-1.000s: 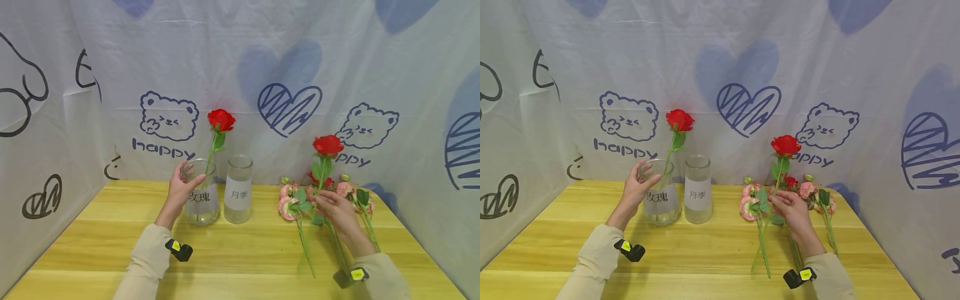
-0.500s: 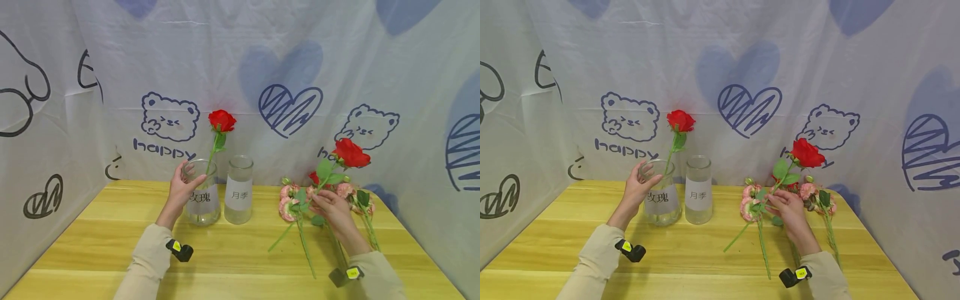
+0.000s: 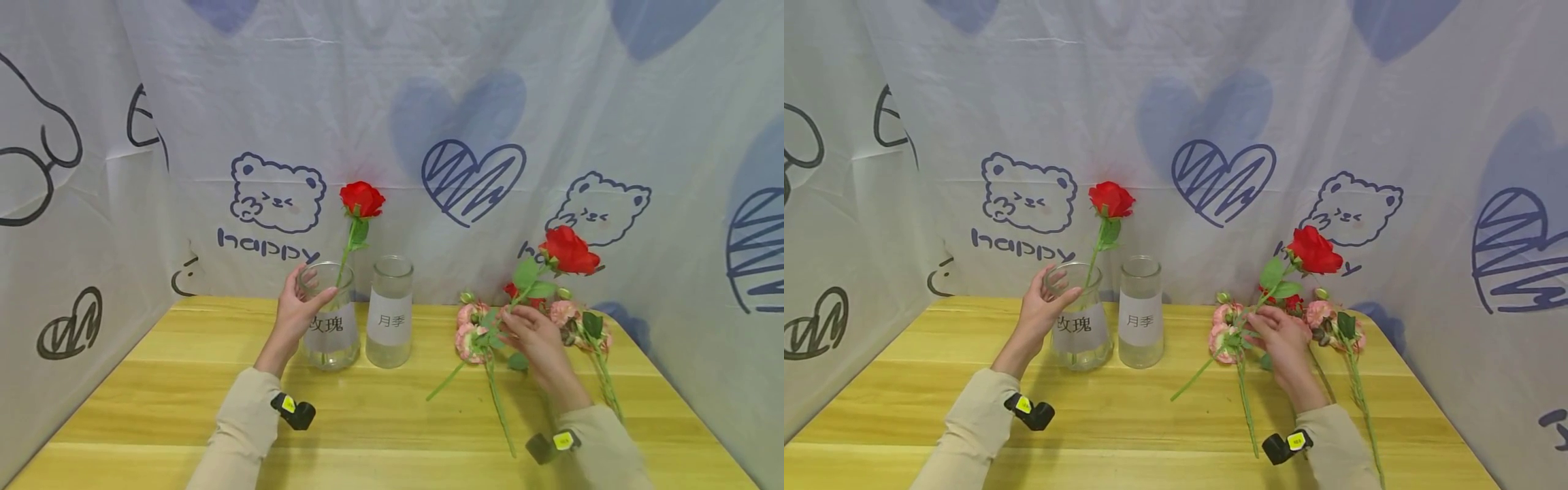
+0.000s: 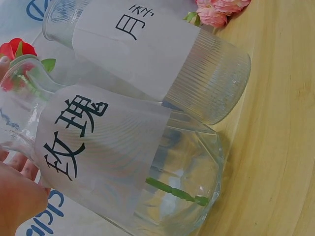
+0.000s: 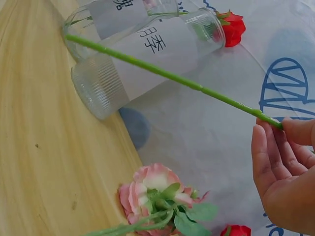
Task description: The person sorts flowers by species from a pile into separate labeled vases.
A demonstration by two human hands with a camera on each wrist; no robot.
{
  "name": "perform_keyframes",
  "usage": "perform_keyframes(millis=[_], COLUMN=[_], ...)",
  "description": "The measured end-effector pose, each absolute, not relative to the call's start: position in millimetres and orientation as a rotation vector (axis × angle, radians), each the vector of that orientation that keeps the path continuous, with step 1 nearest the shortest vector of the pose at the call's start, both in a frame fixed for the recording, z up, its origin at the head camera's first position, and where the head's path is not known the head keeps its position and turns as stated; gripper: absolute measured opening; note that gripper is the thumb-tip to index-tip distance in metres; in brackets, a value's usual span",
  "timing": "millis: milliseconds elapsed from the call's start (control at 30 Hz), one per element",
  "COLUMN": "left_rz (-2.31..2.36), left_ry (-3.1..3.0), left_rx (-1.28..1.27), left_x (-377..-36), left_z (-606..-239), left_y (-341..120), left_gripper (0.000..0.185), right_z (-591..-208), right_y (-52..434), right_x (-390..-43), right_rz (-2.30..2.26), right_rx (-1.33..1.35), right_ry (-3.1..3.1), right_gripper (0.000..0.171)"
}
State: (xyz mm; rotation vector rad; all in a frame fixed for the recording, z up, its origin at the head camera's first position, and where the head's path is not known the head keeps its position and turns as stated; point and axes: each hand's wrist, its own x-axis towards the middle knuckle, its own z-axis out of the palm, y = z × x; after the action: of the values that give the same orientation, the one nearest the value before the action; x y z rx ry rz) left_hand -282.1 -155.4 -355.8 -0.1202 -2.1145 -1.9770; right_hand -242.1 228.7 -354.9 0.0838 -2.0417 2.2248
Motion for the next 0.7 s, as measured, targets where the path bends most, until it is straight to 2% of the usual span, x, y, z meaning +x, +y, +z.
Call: perform_keyframes(millis=[233,500,700], left_rz=[-1.959,-1.959,-1.956], left_ry=[-2.133,-2.127,-2.131], left_rx=[-0.114,-0.124,-0.116], left_x=[-283.8,-283.5,-284.5], left_z=[-356.8,-356.5,-356.7], left_y=[-156.5,-156.1,-156.6], left_gripper=[0.085,0.084,0.085], right_z=[-349.1,-331.5,-313.3], right_y=[217.1,203.2,193.5], right_x=[-248.4,-260.9,-270.2], right_rz=[2.201,2.215,2.174], right_rx=[0.140,0.158,0.118], right_ry=[-2.030,-1.987,-1.983], right_gripper=[0.029,0.021,0.025])
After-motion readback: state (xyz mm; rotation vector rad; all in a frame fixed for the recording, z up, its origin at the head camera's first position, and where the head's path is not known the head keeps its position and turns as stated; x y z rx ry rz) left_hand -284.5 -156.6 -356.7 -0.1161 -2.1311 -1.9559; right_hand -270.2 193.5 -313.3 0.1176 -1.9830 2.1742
